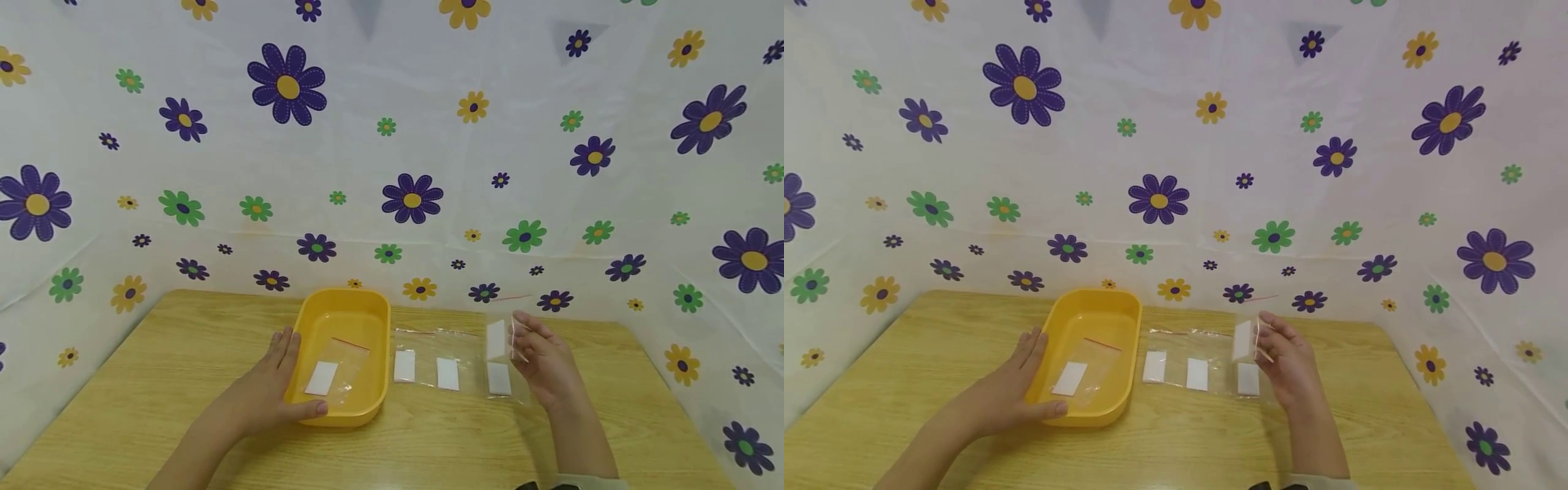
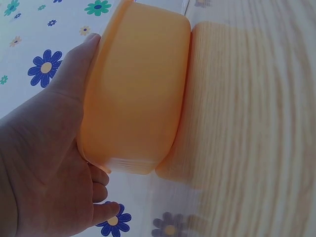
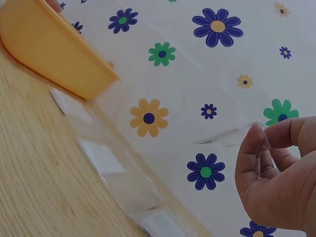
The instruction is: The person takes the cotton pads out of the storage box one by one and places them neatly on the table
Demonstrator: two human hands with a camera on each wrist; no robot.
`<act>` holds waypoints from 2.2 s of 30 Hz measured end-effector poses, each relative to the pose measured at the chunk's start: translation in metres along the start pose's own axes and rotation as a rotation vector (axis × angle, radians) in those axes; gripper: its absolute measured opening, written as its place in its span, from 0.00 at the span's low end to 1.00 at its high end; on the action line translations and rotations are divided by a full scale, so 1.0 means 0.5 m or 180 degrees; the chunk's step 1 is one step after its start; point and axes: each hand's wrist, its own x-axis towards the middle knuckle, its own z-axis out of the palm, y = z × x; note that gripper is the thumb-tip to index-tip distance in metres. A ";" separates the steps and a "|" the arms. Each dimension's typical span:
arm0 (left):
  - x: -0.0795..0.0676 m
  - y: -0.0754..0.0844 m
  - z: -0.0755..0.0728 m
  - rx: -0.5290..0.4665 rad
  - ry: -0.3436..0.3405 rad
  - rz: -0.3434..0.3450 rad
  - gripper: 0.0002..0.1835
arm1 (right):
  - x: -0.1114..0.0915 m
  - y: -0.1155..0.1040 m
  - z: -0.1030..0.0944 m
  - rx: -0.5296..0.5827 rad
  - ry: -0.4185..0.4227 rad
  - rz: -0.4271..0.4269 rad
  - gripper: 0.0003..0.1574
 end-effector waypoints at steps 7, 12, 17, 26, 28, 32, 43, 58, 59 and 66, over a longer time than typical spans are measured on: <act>-0.002 -0.002 0.002 -0.0011 -0.0001 0.0000 0.72 | 0.001 -0.003 -0.009 0.0006 0.0035 0.0056 0.20; -0.003 -0.002 0.004 -0.0004 0.0016 0.0005 0.71 | 0.000 -0.006 -0.018 0.0005 0.0044 0.0047 0.20; -0.003 0.000 0.001 0.0013 -0.0011 -0.0025 0.71 | 0.002 -0.008 -0.027 0.0009 0.0038 0.0051 0.18; -0.001 0.002 -0.002 0.0029 -0.0031 -0.0023 0.71 | 0.013 -0.003 -0.039 -0.0054 0.0041 0.0069 0.17; -0.002 0.001 -0.002 0.0021 -0.0032 -0.0020 0.71 | 0.013 -0.003 -0.041 -0.0051 0.0088 0.0081 0.17; -0.004 0.003 -0.002 0.0003 -0.0052 -0.0014 0.72 | 0.009 -0.006 -0.044 -0.0055 0.0189 0.0084 0.18; -0.002 0.002 -0.001 0.0004 -0.0040 -0.0015 0.72 | 0.005 -0.020 -0.068 0.0108 0.0200 0.0086 0.19; 0.002 -0.001 0.000 -0.0004 -0.0076 -0.0032 0.72 | 0.010 -0.025 -0.102 0.0075 0.0430 0.0315 0.17; 0.002 -0.001 0.000 -0.0004 -0.0076 -0.0033 0.72 | 0.011 -0.025 -0.105 0.0059 0.0451 0.0341 0.17; 0.000 0.001 -0.001 0.0002 -0.0096 -0.0073 0.72 | 0.014 -0.022 -0.125 -0.0125 0.0536 0.0475 0.13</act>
